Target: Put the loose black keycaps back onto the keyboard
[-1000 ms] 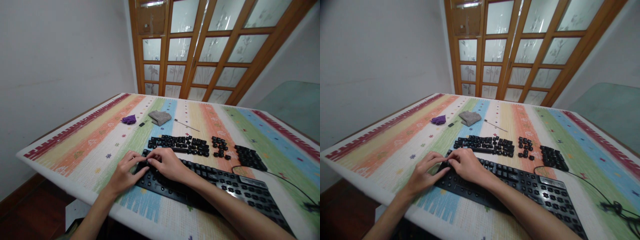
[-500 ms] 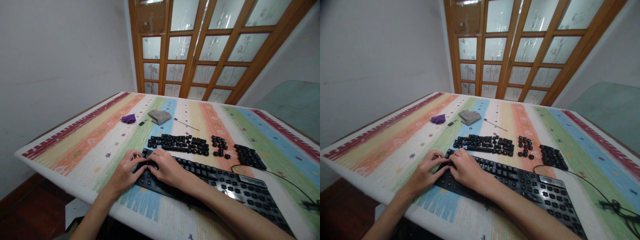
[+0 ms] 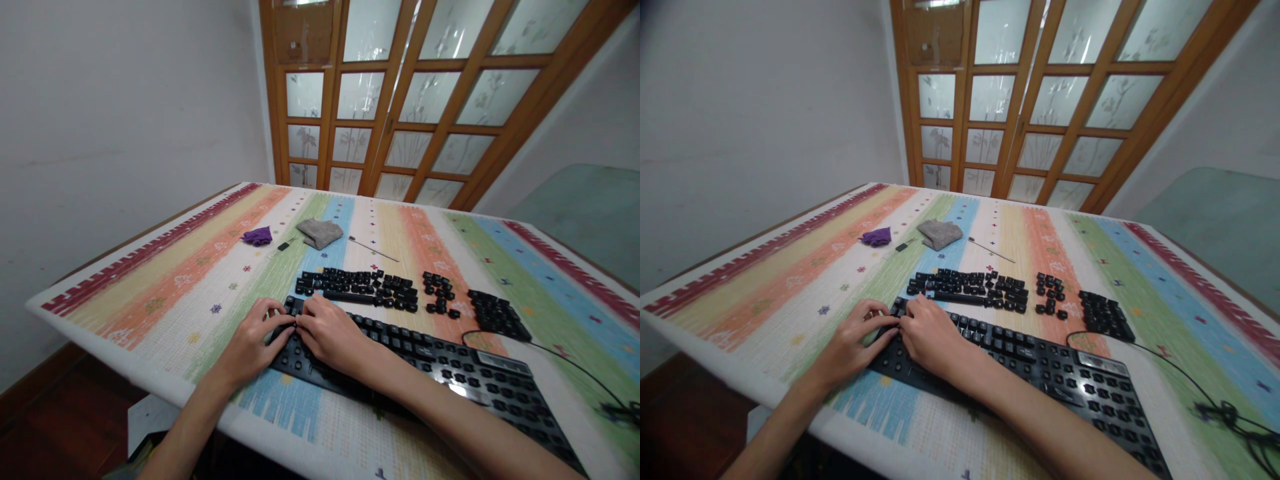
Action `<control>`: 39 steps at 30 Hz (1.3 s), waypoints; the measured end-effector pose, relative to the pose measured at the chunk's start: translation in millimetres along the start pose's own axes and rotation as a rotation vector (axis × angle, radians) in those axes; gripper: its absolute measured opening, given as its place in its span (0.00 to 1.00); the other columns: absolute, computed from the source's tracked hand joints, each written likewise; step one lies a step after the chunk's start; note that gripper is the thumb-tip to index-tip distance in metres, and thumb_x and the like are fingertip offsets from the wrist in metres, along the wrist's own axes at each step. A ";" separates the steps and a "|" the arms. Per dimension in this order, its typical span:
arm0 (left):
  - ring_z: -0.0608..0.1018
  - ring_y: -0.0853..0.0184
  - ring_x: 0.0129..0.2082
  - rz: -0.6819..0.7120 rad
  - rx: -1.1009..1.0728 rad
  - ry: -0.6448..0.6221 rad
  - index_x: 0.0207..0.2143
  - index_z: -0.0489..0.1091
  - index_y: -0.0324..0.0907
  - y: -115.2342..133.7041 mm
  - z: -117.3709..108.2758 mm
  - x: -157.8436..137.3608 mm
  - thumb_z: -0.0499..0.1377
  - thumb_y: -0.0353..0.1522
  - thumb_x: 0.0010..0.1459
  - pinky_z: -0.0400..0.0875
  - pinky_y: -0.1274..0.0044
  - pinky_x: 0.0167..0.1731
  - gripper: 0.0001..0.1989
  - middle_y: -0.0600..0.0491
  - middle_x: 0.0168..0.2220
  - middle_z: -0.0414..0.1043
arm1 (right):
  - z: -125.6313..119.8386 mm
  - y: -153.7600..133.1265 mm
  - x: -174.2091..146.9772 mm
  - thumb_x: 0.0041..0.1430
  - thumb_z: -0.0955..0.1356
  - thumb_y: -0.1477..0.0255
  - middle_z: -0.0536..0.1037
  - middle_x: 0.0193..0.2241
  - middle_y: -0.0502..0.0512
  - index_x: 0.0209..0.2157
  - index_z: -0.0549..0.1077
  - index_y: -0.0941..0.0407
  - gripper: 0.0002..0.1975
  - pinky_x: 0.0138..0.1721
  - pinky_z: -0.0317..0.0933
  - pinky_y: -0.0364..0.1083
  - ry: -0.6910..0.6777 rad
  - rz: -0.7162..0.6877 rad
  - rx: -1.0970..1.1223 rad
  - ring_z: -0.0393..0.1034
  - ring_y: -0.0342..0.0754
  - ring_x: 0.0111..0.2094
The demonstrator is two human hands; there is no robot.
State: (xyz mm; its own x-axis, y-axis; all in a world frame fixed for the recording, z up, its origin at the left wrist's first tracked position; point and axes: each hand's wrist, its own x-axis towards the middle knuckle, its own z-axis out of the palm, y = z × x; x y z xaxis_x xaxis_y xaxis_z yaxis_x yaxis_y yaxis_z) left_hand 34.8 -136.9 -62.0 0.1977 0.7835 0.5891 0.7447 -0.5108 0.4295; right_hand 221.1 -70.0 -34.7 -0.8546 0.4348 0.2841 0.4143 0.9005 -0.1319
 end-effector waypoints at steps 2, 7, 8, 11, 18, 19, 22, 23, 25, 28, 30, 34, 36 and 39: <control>0.73 0.64 0.42 0.016 0.010 0.006 0.42 0.75 0.44 -0.2 0.1 -0.5 0.58 0.29 0.64 0.72 0.73 0.41 0.07 0.50 0.41 0.68 | 0.2 -2.9 0.3 0.64 0.65 0.75 0.73 0.33 0.59 0.33 0.76 0.61 0.09 0.39 0.61 0.50 0.000 -0.048 -0.064 0.63 0.52 0.37; 0.73 0.64 0.42 0.065 0.019 0.034 0.40 0.75 0.42 0.2 -0.5 -0.3 0.58 0.26 0.62 0.72 0.73 0.41 0.08 0.49 0.41 0.69 | 2.5 -7.7 2.7 0.64 0.63 0.73 0.71 0.31 0.60 0.30 0.75 0.62 0.12 0.36 0.57 0.51 0.059 -0.182 -0.162 0.63 0.53 0.37; 0.73 0.64 0.42 0.069 0.024 0.037 0.40 0.75 0.42 0.4 -0.6 0.0 0.57 0.26 0.62 0.72 0.73 0.41 0.08 0.49 0.41 0.69 | 2.5 -7.6 3.9 0.65 0.63 0.72 0.71 0.30 0.59 0.30 0.75 0.61 0.13 0.36 0.56 0.52 0.060 -0.189 -0.165 0.63 0.53 0.37; 0.73 0.64 0.41 0.076 0.032 0.041 0.39 0.75 0.42 1.0 -0.8 0.9 0.57 0.25 0.61 0.73 0.73 0.41 0.08 0.49 0.40 0.69 | 1.0 -7.0 8.1 0.66 0.63 0.70 0.72 0.29 0.59 0.29 0.76 0.60 0.15 0.40 0.55 0.53 0.046 -0.191 -0.164 0.63 0.53 0.37; 0.73 0.63 0.41 0.079 0.040 0.046 0.38 0.74 0.41 1.7 0.3 1.3 0.57 0.25 0.61 0.73 0.72 0.41 0.07 0.48 0.40 0.69 | -3.6 -8.4 13.5 0.66 0.62 0.68 0.73 0.30 0.60 0.29 0.77 0.60 0.16 0.39 0.53 0.52 -0.021 -0.212 -0.163 0.63 0.53 0.37; 0.74 0.63 0.41 0.078 0.041 0.044 0.39 0.73 0.40 1.7 0.4 1.2 0.57 0.25 0.61 0.73 0.72 0.41 0.07 0.48 0.40 0.69 | -3.7 -8.2 13.7 0.66 0.63 0.68 0.73 0.30 0.60 0.29 0.77 0.60 0.16 0.39 0.53 0.52 -0.027 -0.209 -0.164 0.63 0.53 0.37; 0.74 0.62 0.42 0.075 0.039 0.044 0.39 0.73 0.40 1.7 0.6 0.7 0.56 0.25 0.61 0.73 0.72 0.41 0.07 0.48 0.40 0.70 | -3.7 -6.7 14.0 0.67 0.62 0.68 0.74 0.31 0.61 0.31 0.77 0.61 0.16 0.40 0.53 0.52 -0.022 -0.214 -0.174 0.64 0.53 0.38; 0.74 0.62 0.42 0.078 0.039 0.048 0.39 0.72 0.40 1.7 0.6 0.5 0.56 0.25 0.61 0.73 0.72 0.42 0.07 0.48 0.40 0.70 | -3.6 -6.1 14.3 0.67 0.62 0.68 0.74 0.31 0.61 0.31 0.77 0.61 0.17 0.40 0.54 0.52 -0.025 -0.206 -0.177 0.64 0.53 0.38; 0.74 0.63 0.41 0.089 0.043 0.057 0.40 0.72 0.40 1.3 0.8 0.1 0.56 0.25 0.61 0.73 0.72 0.42 0.07 0.48 0.40 0.70 | -2.9 -5.3 14.8 0.67 0.62 0.69 0.74 0.31 0.60 0.31 0.77 0.61 0.17 0.39 0.54 0.52 -0.051 -0.171 -0.181 0.64 0.53 0.37; 0.74 0.63 0.41 0.097 0.053 0.064 0.40 0.72 0.40 0.6 1.6 -0.4 0.56 0.25 0.61 0.73 0.72 0.43 0.07 0.49 0.40 0.70 | 0.3 -7.9 14.2 0.67 0.62 0.69 0.74 0.31 0.60 0.31 0.77 0.61 0.16 0.39 0.54 0.52 -0.061 -0.157 -0.189 0.64 0.53 0.37; 0.74 0.63 0.41 0.090 0.058 0.064 0.40 0.72 0.41 0.2 2.1 -0.6 0.56 0.24 0.60 0.73 0.72 0.42 0.08 0.49 0.39 0.70 | 2.7 -11.7 12.3 0.66 0.63 0.69 0.74 0.33 0.62 0.32 0.77 0.61 0.15 0.40 0.54 0.52 -0.040 -0.195 -0.199 0.64 0.54 0.39; 0.74 0.62 0.42 0.084 0.056 0.066 0.41 0.72 0.40 0.3 2.3 -0.8 0.56 0.25 0.61 0.73 0.71 0.43 0.08 0.49 0.39 0.70 | -0.8 -12.6 9.7 0.65 0.63 0.69 0.74 0.33 0.62 0.32 0.77 0.62 0.15 0.41 0.55 0.52 -0.042 -0.205 -0.186 0.64 0.53 0.39; 0.74 0.63 0.42 0.082 0.051 0.068 0.42 0.73 0.41 0.3 2.0 -0.8 0.56 0.25 0.61 0.73 0.71 0.43 0.09 0.49 0.40 0.70 | -8.7 -4.3 11.4 0.65 0.64 0.69 0.75 0.32 0.60 0.30 0.78 0.61 0.14 0.41 0.55 0.51 -0.068 -0.177 -0.133 0.64 0.52 0.38; 0.75 0.63 0.42 0.091 0.050 0.068 0.44 0.74 0.41 -0.4 1.4 -0.9 0.56 0.26 0.62 0.74 0.71 0.43 0.10 0.49 0.40 0.70 | -23.1 21.0 18.3 0.65 0.66 0.70 0.76 0.31 0.57 0.28 0.79 0.59 0.14 0.41 0.55 0.47 -0.067 -0.066 0.002 0.66 0.49 0.37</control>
State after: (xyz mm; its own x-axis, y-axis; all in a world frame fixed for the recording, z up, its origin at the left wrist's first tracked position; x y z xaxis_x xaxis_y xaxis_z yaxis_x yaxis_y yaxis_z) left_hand 35.2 -137.0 -63.6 0.2234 0.7082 0.6697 0.7572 -0.5588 0.3383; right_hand 221.4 -43.3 -10.3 -0.8991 0.3738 0.2281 0.3558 0.9272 -0.1171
